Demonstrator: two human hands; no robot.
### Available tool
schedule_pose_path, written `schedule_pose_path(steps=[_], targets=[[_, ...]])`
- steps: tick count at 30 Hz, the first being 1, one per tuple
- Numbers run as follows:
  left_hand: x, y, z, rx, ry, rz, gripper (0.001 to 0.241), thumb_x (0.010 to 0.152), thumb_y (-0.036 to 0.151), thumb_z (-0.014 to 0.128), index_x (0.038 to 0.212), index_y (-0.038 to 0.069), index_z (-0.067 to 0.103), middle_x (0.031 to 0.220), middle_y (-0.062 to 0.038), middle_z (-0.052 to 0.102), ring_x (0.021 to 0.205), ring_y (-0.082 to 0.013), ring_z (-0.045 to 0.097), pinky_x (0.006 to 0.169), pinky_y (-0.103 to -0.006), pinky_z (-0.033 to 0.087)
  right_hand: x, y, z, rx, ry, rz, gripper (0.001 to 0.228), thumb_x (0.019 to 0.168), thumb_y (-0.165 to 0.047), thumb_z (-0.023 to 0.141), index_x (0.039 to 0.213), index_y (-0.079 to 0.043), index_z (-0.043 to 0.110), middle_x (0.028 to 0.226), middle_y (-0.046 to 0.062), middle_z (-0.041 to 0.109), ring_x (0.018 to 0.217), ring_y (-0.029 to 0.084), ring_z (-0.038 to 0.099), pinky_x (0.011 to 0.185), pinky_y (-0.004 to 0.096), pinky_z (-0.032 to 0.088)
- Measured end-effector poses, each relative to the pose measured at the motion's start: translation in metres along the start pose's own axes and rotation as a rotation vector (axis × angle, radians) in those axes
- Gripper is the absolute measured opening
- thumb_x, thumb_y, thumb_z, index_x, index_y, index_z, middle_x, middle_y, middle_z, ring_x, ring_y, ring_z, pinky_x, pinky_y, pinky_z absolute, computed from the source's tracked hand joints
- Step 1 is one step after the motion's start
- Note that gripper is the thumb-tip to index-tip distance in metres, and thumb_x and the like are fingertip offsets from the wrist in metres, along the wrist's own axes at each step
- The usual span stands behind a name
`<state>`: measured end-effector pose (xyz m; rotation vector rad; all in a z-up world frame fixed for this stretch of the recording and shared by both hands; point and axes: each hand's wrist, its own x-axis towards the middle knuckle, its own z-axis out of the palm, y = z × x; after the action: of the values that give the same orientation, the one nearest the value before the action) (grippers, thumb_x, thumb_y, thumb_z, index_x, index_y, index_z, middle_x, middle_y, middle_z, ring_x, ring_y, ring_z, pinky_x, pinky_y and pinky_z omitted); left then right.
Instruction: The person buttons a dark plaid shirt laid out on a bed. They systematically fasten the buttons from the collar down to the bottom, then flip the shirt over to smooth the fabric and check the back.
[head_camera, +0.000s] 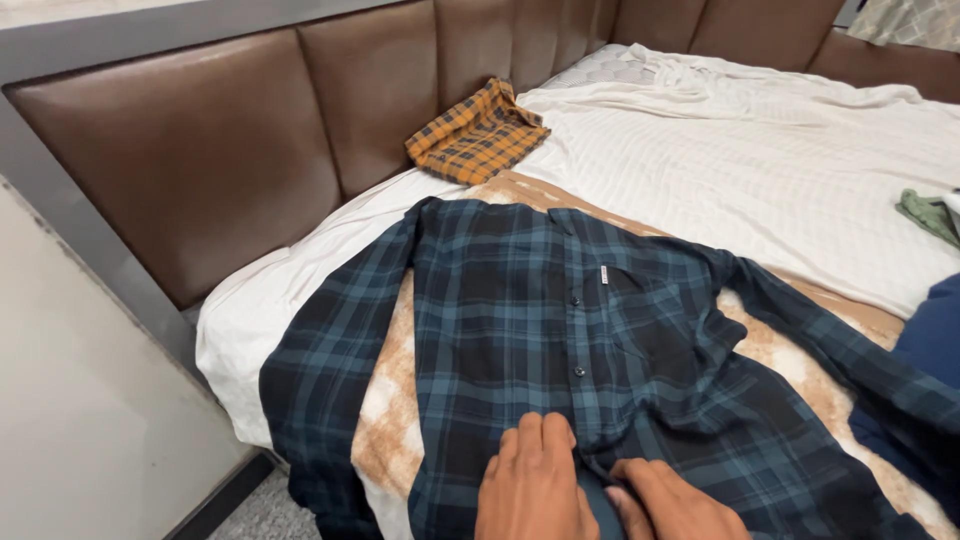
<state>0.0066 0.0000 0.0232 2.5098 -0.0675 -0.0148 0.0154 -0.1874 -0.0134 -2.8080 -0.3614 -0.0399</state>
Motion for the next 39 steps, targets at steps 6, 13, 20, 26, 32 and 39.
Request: schedule_pose_path(steps=[6, 13, 20, 26, 32, 39], targets=[[0.006, -0.005, 0.05, 0.143, 0.25, 0.075, 0.036, 0.072, 0.011, 0.078, 0.103, 0.009, 0.06, 0.103, -0.011, 0.06, 0.097, -0.0292, 0.064, 0.067, -0.0435, 0.056, -0.004, -0.017, -0.011, 0.11, 0.499, 0.018, 0.02, 0.077, -0.028, 0.081, 0.093, -0.018, 0.075, 0.081, 0.0, 0.08, 0.075, 0.019, 0.079, 0.062, 0.034, 0.061], [-0.01, -0.02, 0.056, 0.239, 0.353, 0.077, 0.029, 0.078, 0.008, 0.071, 0.106, 0.008, 0.063, 0.103, -0.012, 0.062, 0.096, -0.0299, 0.065, 0.068, -0.0414, 0.059, -0.012, -0.031, -0.024, 0.18, 0.4, 0.111, 0.022, 0.079, -0.029, 0.08, 0.098, -0.019, 0.076, 0.085, 0.0, 0.079, 0.072, 0.019, 0.079, 0.062, 0.034, 0.061], [-0.015, 0.006, -0.021, -0.012, 0.0, 0.078, 0.049, 0.085, 0.015, 0.066, 0.129, -0.002, 0.051, 0.119, -0.021, 0.05, 0.112, -0.0388, 0.058, 0.088, -0.0478, 0.054, -0.013, -0.042, -0.038, 0.186, 0.195, 0.156, 0.028, 0.083, -0.03, 0.076, 0.109, -0.02, 0.073, 0.095, -0.001, 0.077, 0.074, 0.018, 0.078, 0.065, 0.034, 0.061], [-0.011, 0.007, -0.014, 0.179, 0.141, 0.086, 0.032, 0.08, 0.009, 0.066, 0.112, 0.005, 0.059, 0.123, -0.017, 0.046, 0.113, -0.0375, 0.054, 0.078, -0.0508, 0.051, -0.011, -0.032, -0.031, 0.17, 0.212, 0.149, 0.022, 0.086, -0.03, 0.073, 0.107, -0.021, 0.073, 0.093, -0.002, 0.077, 0.075, 0.016, 0.079, 0.066, 0.033, 0.062], [-0.029, 0.014, -0.01, 0.25, 0.56, 0.256, 0.009, 0.078, 0.017, 0.068, 0.08, 0.009, 0.065, 0.093, -0.011, 0.057, 0.09, -0.0293, 0.059, 0.06, -0.0476, 0.042, -0.015, -0.027, -0.017, 0.21, 0.426, 0.018, 0.023, 0.078, -0.025, 0.079, 0.099, -0.016, 0.076, 0.085, 0.001, 0.08, 0.071, 0.02, 0.078, 0.059, 0.034, 0.061], [-0.029, -0.001, 0.03, 0.238, 0.698, 0.38, 0.009, 0.074, 0.021, 0.072, 0.074, 0.013, 0.068, 0.07, -0.004, 0.06, 0.064, -0.0204, 0.064, 0.05, -0.0383, 0.043, -0.02, -0.035, -0.027, 0.277, 0.674, 0.101, 0.019, 0.076, -0.015, 0.081, 0.094, -0.011, 0.075, 0.074, 0.004, 0.076, 0.061, 0.012, 0.075, 0.05, 0.026, 0.056]])
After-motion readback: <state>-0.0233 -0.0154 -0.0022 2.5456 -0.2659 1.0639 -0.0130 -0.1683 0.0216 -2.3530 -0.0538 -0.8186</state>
